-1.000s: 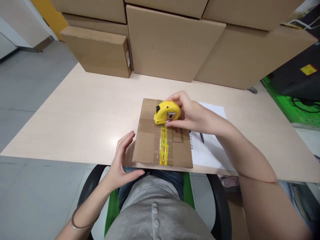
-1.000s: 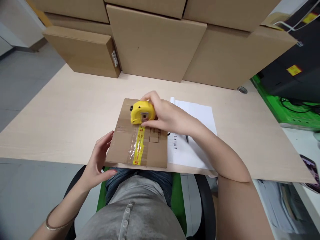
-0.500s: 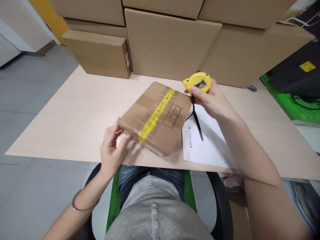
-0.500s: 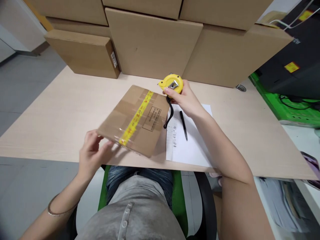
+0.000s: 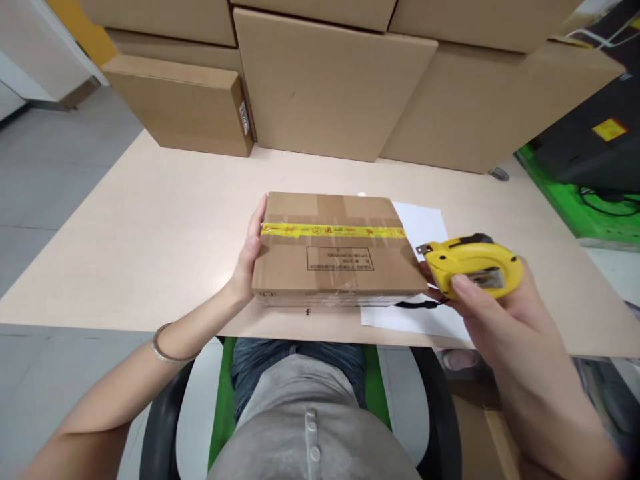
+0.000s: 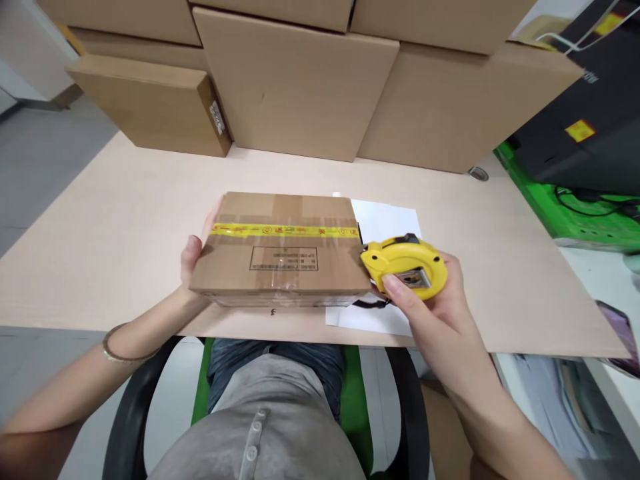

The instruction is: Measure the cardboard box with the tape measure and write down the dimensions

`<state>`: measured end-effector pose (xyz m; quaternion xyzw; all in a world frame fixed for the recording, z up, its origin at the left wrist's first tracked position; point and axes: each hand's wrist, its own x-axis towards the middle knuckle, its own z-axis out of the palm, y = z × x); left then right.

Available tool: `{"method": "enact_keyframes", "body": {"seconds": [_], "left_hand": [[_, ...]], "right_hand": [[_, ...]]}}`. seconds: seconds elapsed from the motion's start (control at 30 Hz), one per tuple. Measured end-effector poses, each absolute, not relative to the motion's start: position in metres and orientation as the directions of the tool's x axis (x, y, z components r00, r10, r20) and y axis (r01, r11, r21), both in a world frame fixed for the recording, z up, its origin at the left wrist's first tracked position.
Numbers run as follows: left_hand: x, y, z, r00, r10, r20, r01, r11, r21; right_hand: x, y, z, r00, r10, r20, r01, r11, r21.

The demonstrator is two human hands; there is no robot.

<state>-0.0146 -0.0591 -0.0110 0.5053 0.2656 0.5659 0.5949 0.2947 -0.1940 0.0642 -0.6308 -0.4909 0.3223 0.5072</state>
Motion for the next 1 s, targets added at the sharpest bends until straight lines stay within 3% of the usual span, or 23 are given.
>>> {"method": "enact_keyframes", "body": {"seconds": [0.13, 0.2, 0.3, 0.5, 0.6, 0.67, 0.73, 0.83, 1.0], "left_hand": [[-0.029, -0.057, -0.025, 0.279, 0.927, 0.252, -0.262, -0.179, 0.948], [-0.039, -0.052, -0.029, 0.293, 0.91, 0.293, -0.155, -0.257, 0.954], [-0.05, -0.045, -0.036, 0.334, 0.886, 0.32, -0.034, -0.328, 0.944], [-0.055, -0.044, -0.037, 0.363, 0.878, 0.311, -0.018, -0.327, 0.945], [-0.054, -0.047, -0.035, 0.367, 0.881, 0.297, -0.032, -0.308, 0.951], [-0.053, -0.047, -0.035, 0.36, 0.883, 0.303, -0.054, -0.305, 0.951], [-0.051, -0.047, -0.035, 0.35, 0.885, 0.306, -0.08, -0.298, 0.951], [-0.05, -0.047, -0.037, 0.351, 0.89, 0.289, -0.126, -0.261, 0.957], [-0.052, -0.048, -0.041, 0.369, 0.872, 0.32, -0.14, -0.288, 0.947]], "right_hand": [[0.297, -0.193, 0.053, 0.319, 0.944, -0.077, 0.171, -0.137, -0.976], [0.296, -0.185, 0.059, 0.333, 0.942, -0.037, 0.168, -0.098, -0.981], [0.294, -0.164, 0.077, 0.317, 0.937, 0.147, 0.216, 0.08, -0.973], [0.268, -0.098, 0.119, -0.047, 0.916, 0.399, 0.288, 0.395, -0.872], [0.237, -0.064, 0.135, -0.314, 0.807, 0.5, 0.303, 0.584, -0.753], [0.211, -0.046, 0.135, -0.497, 0.669, 0.553, 0.265, 0.724, -0.637], [0.185, -0.033, 0.125, -0.644, 0.64, 0.419, 0.287, 0.71, -0.644], [0.159, -0.023, 0.104, -0.72, 0.64, 0.269, 0.342, 0.664, -0.665], [0.167, -0.024, 0.09, -0.701, 0.68, 0.216, 0.419, 0.638, -0.646]]}}
